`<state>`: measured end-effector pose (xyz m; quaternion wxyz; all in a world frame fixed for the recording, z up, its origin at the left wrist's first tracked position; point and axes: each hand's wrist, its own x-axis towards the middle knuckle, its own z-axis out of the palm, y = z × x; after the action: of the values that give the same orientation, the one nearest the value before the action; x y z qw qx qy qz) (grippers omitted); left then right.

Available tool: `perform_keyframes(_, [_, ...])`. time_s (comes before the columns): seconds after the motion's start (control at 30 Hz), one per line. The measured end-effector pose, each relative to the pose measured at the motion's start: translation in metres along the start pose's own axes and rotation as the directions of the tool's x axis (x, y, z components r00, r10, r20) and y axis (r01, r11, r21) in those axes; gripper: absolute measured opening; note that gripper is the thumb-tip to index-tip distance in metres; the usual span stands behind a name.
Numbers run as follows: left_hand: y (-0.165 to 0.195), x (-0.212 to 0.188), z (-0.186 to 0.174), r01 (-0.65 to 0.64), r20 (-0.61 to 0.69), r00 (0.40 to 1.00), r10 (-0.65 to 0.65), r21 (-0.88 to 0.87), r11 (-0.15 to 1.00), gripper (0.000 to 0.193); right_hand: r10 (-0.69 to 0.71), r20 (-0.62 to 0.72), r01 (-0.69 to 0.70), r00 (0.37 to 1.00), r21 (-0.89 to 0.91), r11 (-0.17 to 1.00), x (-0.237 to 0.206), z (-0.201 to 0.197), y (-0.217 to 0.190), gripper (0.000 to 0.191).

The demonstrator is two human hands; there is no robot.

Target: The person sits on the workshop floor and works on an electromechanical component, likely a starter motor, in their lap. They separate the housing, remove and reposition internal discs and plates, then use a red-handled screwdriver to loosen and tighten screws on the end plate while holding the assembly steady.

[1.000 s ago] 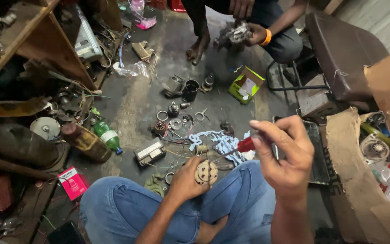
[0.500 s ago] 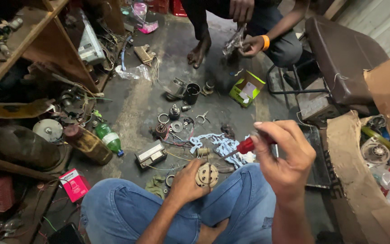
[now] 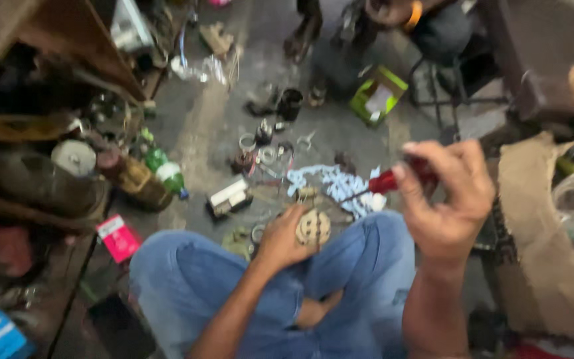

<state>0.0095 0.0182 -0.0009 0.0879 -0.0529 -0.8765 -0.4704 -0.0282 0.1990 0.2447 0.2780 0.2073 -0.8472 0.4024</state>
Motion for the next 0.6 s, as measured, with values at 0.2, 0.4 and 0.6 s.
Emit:
perform_keyframes(0.2, [-0.0092,0.0005,0.005,0.057,0.05,0.997,-0.06,0.061,0.997,0.093,-0.117,0.197,0.039,0.974,0.361,0.932,-0.0089,-0.0079,0.0026,0.036])
perform_keyframes(0.4, [-0.0069,0.0036,-0.0026,0.023,0.041,0.999,-0.025,0.032,0.999,0.093,-0.126,0.273,-0.012,0.954,0.454,0.891,0.0004,-0.0047,0.004,0.034])
perform_keyframes(0.6, [-0.0058,0.0011,-0.0018,0.066,0.047,0.997,-0.065,-0.029,0.997,0.092,-0.176,0.12,0.148,0.977,0.208,0.967,-0.0092,-0.0011,0.0062,0.029])
